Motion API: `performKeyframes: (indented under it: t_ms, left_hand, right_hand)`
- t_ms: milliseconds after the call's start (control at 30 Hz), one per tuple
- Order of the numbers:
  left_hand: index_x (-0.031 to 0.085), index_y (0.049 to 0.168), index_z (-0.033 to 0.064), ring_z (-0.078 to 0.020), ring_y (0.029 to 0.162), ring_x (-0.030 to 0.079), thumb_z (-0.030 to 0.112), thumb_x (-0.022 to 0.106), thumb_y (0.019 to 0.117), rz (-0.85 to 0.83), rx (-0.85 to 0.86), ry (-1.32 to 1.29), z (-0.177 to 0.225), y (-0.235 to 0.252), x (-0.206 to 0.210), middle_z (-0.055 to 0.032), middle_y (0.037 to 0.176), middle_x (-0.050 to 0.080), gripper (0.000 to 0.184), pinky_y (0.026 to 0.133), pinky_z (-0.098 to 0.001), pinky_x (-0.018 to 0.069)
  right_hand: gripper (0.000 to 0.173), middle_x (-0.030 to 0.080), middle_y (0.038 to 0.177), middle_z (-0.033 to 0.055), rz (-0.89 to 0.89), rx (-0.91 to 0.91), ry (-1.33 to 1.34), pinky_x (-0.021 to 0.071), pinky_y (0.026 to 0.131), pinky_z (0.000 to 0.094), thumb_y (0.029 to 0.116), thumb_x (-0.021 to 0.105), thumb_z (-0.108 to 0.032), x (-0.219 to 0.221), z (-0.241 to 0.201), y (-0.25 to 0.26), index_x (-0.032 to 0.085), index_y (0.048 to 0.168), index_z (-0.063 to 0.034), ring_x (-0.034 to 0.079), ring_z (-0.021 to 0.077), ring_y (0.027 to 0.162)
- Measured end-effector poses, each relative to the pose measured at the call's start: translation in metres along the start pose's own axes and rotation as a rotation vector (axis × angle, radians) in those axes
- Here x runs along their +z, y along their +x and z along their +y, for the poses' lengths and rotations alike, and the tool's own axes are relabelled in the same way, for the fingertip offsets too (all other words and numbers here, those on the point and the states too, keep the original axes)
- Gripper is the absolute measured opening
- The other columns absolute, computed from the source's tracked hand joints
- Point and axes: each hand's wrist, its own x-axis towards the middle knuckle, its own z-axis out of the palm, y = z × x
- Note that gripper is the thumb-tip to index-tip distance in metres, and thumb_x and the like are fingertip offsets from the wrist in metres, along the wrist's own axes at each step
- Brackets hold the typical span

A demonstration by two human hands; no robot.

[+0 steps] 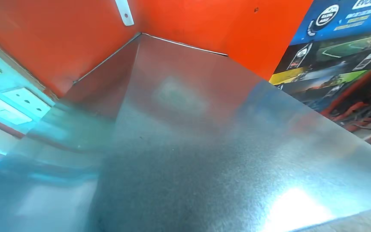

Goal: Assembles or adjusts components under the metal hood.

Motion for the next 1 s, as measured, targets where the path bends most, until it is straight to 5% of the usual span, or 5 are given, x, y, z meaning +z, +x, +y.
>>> performKeyframes:
  t_ms: [167,367,533,633,1000]
  left_hand:
    - [0.057,0.088,-0.0085,0.0052,0.074,0.066,-0.014,0.068,0.0668,0.043,0.208,-0.111,-0.007,0.0,0.003,0.0043,0.072,0.067,0.025,0.077,-0.0138,0.0558]
    - [0.068,0.095,0.0021,0.0047,0.086,0.07,-0.003,0.063,0.0906,-0.2,0.146,-0.53,-0.001,-0.004,-0.011,0.0109,0.086,0.075,0.009,0.082,-0.0156,0.0566]
    - [0.059,0.115,0.0019,0.0018,0.098,0.069,0.006,0.089,0.0703,-0.219,0.399,-0.227,-0.005,0.002,-0.005,0.0109,0.1,0.074,0.054,0.09,-0.0219,0.0587]
    - [0.052,0.116,0.0032,-0.0043,0.095,0.071,0.01,0.094,0.0571,-0.171,0.402,-0.165,-0.001,0.004,0.004,0.0062,0.096,0.072,0.073,0.09,-0.0271,0.0606]
    - [0.063,0.104,-0.0005,0.0019,0.086,0.07,0.013,0.092,0.0662,-0.173,0.428,-0.019,-0.002,-0.009,-0.006,0.0063,0.091,0.072,0.05,0.083,-0.0197,0.0601]
  right_hand:
    - [0.033,0.065,0.12,0.0196,0.044,0.005,0.095,0.0488,0.099,0.0305,0.1021,0.057,-0.009,0.005,0.011,0.006,0.058,0.129,0.0093,0.062,0.0147,0.109]
    - [0.032,0.069,0.11,0.0065,-0.059,-0.261,0.28,0.0535,0.089,0.0241,0.0994,0.06,-0.019,0.02,0.119,0.067,0.063,0.123,0.0022,0.064,0.0042,0.099]
    - [0.031,0.062,0.12,0.0185,-0.032,0.152,0.251,0.047,0.093,0.0253,0.1008,0.055,0.0,0.005,0.004,0.018,0.054,0.129,0.0119,0.058,0.0105,0.103]
    - [0.033,0.063,0.125,0.0214,-0.126,0.099,0.272,0.048,0.097,0.0277,0.1023,0.053,-0.001,0.011,0.009,0.015,0.055,0.132,0.0123,0.061,0.0131,0.108]
    - [0.035,0.061,0.132,0.0203,-0.1,0.088,0.398,0.0475,0.1,0.0261,0.1034,0.044,0.005,0.022,0.011,0.016,0.052,0.137,0.01,0.06,0.0125,0.115]
